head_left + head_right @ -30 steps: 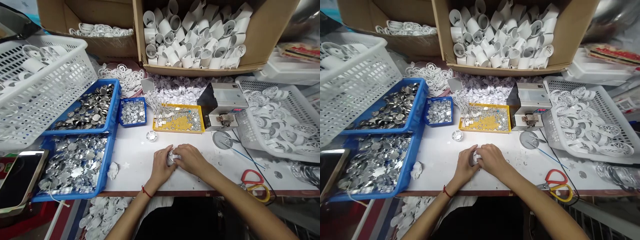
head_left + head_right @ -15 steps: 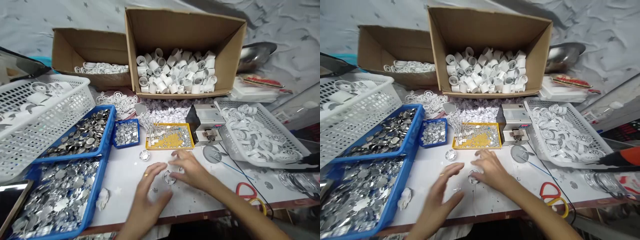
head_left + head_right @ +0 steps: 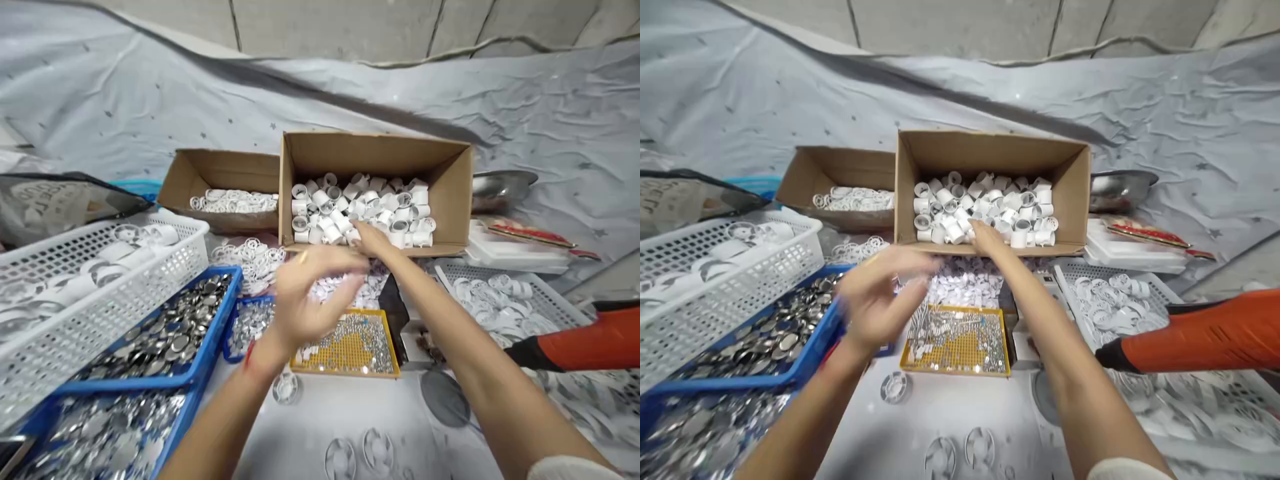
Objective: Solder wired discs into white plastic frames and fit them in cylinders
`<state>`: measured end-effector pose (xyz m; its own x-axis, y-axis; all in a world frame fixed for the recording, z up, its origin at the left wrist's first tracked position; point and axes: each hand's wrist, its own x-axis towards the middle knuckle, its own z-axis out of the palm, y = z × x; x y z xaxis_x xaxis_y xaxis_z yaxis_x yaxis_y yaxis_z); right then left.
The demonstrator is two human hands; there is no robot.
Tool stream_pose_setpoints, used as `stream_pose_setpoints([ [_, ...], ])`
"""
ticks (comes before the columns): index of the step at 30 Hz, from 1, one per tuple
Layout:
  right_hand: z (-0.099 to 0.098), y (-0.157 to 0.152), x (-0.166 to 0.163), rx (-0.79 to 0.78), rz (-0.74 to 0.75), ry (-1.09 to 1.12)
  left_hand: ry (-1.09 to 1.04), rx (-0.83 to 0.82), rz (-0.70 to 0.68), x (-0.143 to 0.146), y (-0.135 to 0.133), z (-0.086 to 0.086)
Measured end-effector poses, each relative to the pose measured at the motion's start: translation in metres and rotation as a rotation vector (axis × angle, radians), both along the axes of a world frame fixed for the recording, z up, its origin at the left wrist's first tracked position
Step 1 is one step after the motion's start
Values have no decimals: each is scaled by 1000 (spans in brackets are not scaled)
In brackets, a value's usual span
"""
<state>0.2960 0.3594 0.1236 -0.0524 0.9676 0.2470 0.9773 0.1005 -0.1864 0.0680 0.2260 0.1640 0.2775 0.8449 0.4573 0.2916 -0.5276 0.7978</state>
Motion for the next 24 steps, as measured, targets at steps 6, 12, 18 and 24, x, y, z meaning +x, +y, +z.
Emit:
stream_pose_setpoints([
  [6, -16, 47, -9, -62, -36, -100, 831, 135, 179, 77, 193, -7],
  [12, -29, 62, -8, -66, -258, -156, 1021, 41, 252, 98, 249, -54],
  [18, -10, 66, 22, -187, -444, -153, 1142, -49, 191, 94, 271, -43],
  [24, 10, 85, 57, -476, -459, -126, 1190, -23, 136, 97, 266, -44],
])
